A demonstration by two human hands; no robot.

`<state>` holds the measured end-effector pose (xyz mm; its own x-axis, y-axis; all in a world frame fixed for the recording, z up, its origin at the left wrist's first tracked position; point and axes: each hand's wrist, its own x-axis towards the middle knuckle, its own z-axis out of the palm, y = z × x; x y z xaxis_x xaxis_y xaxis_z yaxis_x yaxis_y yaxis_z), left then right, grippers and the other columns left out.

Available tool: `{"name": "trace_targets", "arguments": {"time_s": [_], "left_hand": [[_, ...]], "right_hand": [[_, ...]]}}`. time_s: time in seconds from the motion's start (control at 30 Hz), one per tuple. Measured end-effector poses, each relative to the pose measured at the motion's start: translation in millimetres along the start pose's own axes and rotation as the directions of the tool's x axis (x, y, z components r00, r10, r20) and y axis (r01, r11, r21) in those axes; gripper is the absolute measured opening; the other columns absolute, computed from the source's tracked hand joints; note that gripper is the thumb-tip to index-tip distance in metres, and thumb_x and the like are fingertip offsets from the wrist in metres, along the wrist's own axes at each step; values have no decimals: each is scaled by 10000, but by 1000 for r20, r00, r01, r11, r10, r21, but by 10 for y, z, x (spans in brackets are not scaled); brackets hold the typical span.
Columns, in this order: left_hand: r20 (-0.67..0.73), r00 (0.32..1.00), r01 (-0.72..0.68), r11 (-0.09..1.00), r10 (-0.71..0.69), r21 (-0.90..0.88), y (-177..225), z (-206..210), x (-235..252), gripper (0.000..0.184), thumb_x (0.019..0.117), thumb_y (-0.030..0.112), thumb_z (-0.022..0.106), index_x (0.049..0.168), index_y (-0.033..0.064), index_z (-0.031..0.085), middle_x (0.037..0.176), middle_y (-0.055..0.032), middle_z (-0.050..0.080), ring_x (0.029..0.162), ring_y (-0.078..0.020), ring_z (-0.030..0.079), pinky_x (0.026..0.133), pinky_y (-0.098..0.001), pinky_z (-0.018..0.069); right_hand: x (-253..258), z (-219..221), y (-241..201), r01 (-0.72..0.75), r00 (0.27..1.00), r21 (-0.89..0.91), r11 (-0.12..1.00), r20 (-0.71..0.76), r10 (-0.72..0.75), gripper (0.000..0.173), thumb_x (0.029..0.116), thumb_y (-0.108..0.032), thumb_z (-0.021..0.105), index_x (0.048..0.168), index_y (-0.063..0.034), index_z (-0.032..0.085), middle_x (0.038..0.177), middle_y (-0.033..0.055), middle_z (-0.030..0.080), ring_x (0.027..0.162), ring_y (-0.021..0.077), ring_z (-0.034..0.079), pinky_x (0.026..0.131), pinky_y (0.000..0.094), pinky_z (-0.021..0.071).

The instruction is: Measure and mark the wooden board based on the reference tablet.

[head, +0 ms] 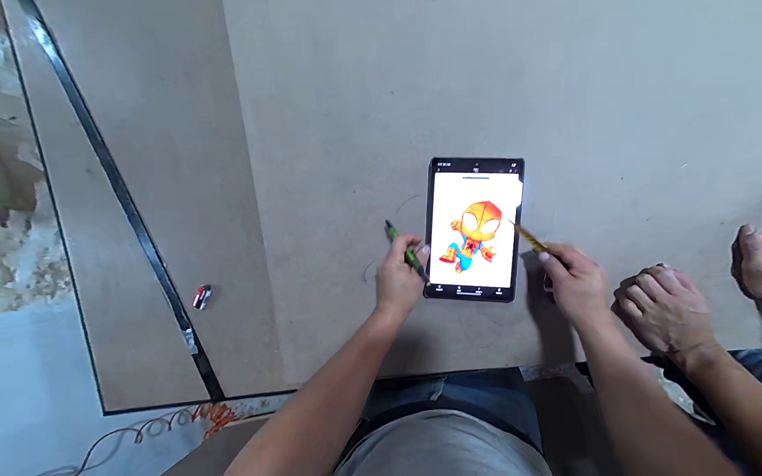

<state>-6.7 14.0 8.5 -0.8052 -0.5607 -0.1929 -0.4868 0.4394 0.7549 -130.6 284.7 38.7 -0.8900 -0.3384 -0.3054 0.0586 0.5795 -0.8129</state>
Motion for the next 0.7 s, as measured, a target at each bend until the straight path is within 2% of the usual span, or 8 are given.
{"name": "trace_targets", "arguments": {"time_s": [0.07, 0.13, 0.2, 0.3, 0.4, 0.47, 0.6, 0.7], "left_hand": [[6, 997, 72, 996, -72, 50, 32, 3, -131, 276, 1031, 267, 621, 1250, 98, 608, 1028, -83, 694, 848, -205, 690, 776, -455, 594], [55, 994, 96, 994, -99, 55, 59, 51, -275, 281, 1021, 247, 635, 1247, 86, 591, 1039, -91, 696, 855, -220, 694, 774, -467, 593], [213, 974, 75, 997, -73, -5, 101, 73, -343, 281, 1020, 244, 641, 1257, 109, 578, 1076, -54, 697, 906, -169, 697, 818, -422, 604], [418, 907, -29, 997, 57, -73, 130, 60, -328, 285, 1023, 257, 637, 1283, 144, 598, 1190, -7, 708, 1036, -107, 700, 931, -384, 596], [334, 924, -185, 982, 185, -32, 69, 87, -215, 358, 1035, 264, 607, 1372, 142, 586, 1312, -29, 672, 1159, -140, 667, 1014, -420, 556], [259, 938, -265, 959, 232, 99, -85, 52, -119, 424, 1053, 287, 569, 1451, 144, 534, 1462, -26, 588, 1300, -165, 593, 1096, -428, 494], [297, 859, -495, 821, 416, 282, -572, -75, 8, 446, 1074, 325, 493, 1448, 87, 539, 1658, -44, 356, 1565, -233, 242, 1283, -463, 200], [313, 816, -573, 752, 486, 327, -647, -76, 30, 456, 1077, 334, 463, 1436, 64, 542, 1653, -71, 363, 1565, -249, 245, 1286, -476, 181]], "right_hand": [[-202, -9, -162, -307, 918, 598, 740, -18, 396, 248, 1100, -181, 457, 1241, -66, 626, 942, 28, 671, 785, 112, 653, 718, 294, 575], [-422, -37, -53, -263, 858, 886, 381, 34, 512, 260, 1125, -267, 375, 1173, -129, 590, 868, 20, 661, 771, 155, 684, 711, 357, 610], [-594, -47, 164, -153, 883, 960, 236, 26, 469, 304, 1130, -306, 354, 1142, -119, 592, 859, 40, 654, 792, 186, 694, 751, 390, 620], [-765, -5, 193, -144, 903, 850, 507, -97, 418, 329, 1135, -282, 335, 1117, -82, 595, 820, 31, 650, 763, 180, 691, 763, 401, 619], [-903, 16, 257, -145, 943, 300, 943, -247, 224, 308, 1110, -271, 448, 1160, -74, 679, 818, 32, 678, 689, 145, 660, 664, 355, 598], [-977, 89, 381, -131, 954, -11, 991, -274, 123, 305, 1101, -310, 466, 1208, -143, 697, 826, 35, 676, 641, 152, 625, 591, 382, 551], [-1079, 300, 545, -74, 948, -269, 960, -318, -16, 304, 1092, -292, 497, 1179, -118, 731, 997, 82, 739, 835, 205, 702, 742, 462, 579], [-1095, 421, 542, -85, 926, -331, 940, -375, -48, 320, 1090, -326, 514, 1092, -111, 750, 964, 74, 738, 844, 198, 703, 737, 438, 576]]}}
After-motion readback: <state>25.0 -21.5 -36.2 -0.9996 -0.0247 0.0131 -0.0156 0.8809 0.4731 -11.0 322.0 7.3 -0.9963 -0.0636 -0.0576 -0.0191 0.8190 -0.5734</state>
